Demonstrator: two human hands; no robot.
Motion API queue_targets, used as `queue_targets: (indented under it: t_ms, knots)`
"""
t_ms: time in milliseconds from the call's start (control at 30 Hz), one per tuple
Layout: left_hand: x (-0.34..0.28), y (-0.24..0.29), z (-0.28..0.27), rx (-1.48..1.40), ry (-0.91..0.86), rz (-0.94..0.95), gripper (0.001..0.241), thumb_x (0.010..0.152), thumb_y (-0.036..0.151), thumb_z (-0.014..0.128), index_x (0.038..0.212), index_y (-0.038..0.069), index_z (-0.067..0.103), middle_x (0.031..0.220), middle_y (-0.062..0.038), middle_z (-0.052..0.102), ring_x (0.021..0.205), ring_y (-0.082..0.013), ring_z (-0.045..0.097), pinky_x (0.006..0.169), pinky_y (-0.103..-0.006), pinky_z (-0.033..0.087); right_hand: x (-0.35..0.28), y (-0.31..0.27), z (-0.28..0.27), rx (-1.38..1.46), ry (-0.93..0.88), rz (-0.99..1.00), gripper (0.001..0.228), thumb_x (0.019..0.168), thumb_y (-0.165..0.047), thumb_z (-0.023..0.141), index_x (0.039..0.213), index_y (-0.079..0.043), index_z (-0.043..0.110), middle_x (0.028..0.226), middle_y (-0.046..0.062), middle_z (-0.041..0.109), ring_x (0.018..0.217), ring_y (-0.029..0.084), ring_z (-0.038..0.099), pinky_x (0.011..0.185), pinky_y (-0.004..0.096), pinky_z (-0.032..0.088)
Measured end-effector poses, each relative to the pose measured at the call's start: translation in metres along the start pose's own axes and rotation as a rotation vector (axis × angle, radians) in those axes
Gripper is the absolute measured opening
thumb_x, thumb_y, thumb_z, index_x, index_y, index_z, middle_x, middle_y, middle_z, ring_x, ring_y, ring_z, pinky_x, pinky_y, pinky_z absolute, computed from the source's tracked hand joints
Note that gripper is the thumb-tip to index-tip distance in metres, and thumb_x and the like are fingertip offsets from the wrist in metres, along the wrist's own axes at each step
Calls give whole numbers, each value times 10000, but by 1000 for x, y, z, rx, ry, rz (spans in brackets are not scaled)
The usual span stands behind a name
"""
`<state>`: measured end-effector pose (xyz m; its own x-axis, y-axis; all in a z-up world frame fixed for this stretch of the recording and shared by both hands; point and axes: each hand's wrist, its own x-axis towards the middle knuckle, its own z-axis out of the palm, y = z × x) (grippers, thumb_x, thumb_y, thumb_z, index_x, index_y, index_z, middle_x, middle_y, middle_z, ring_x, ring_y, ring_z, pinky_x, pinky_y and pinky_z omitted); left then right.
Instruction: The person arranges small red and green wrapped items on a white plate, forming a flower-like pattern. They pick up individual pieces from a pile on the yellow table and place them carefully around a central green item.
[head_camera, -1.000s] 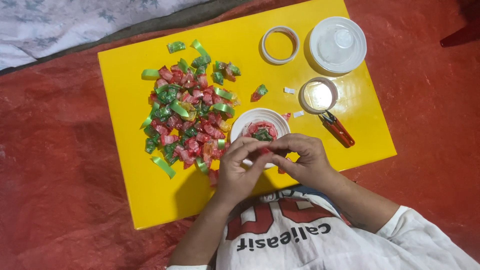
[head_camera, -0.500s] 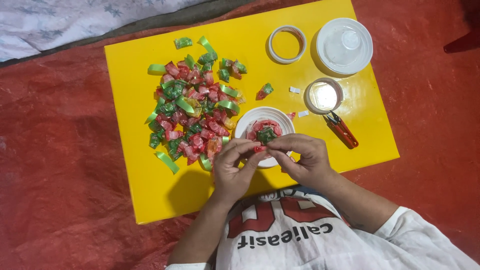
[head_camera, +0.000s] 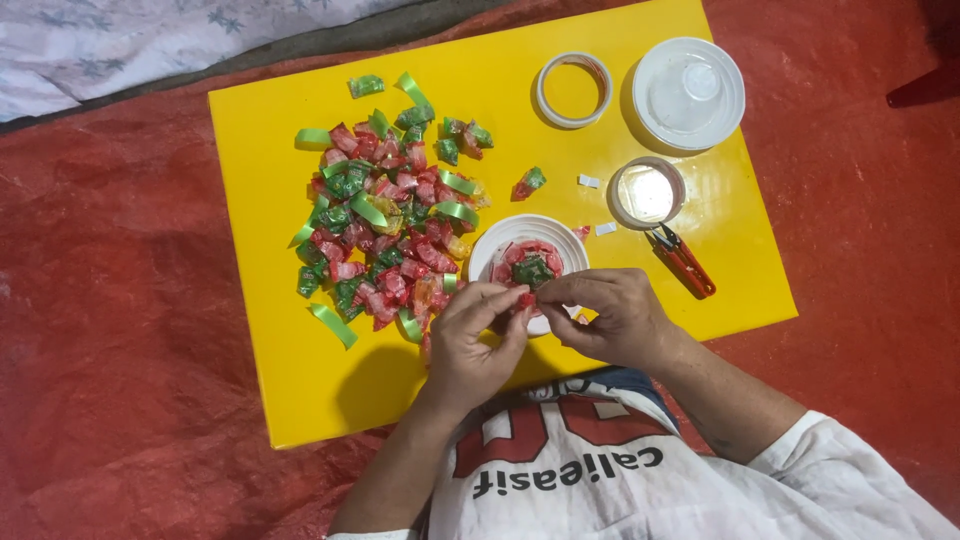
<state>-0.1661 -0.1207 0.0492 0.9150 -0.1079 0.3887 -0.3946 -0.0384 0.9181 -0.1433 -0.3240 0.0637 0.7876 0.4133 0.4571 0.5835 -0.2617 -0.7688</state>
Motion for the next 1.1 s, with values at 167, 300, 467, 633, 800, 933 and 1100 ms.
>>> queue_targets:
  t_ms: [167,300,467,633,800,933,1100]
  knots:
    - [4,-2,0,-74,-47,-65,217,873,-2,714,1081,-38,764,835,-175,695,713,-226,677,555,-326,573,-4,7,-9,155,-41,105,224,858,-79,742,1065,-20,804,873,210,786,707,312,793,625,393,663]
    - [4,-4,1,-81,-86,-92,198,873,19,728,1058,-32,775,845,-167,712,734,-224,701,574,-320,572,0,6,-13,246,-85,162,237,855,-75,738,1071,-3,804,857,230,783,675,323,794,612,405,667]
    - [6,-1,1,-88,-107,-76,202,869,15,728,1060,-27,780,824,-159,705,712,-222,682,581,-323,558,-4,14,-12,322,-90,194,236,845,-60,746,1062,12,804,840,239,780,668,324,793,609,414,670]
    - [-2,-10,11,45,-77,31,224,871,10,712,1088,-9,768,852,-133,695,723,-255,697,592,-336,570,-12,17,-5,337,-39,228,247,830,-30,746,1064,27,805,826,239,780,662,314,794,626,408,673]
    - [-7,-19,19,309,-38,264,284,876,38,722,1158,33,757,922,-72,669,769,-200,698,655,-298,607,-17,21,0,212,42,189,219,822,-35,754,1029,18,807,819,231,771,660,331,785,612,415,667]
    - [-9,-19,24,312,-35,261,265,873,59,731,1136,57,767,914,-49,671,780,-192,711,682,-298,611,-31,25,5,261,116,192,206,813,1,746,1010,33,798,823,234,765,698,343,788,637,418,668]
    - [-13,-31,18,139,-16,130,259,876,7,703,1126,44,764,926,-96,691,808,-249,716,688,-339,615,-53,37,-3,413,199,277,193,842,4,708,1012,56,784,834,242,762,758,344,797,716,456,664]
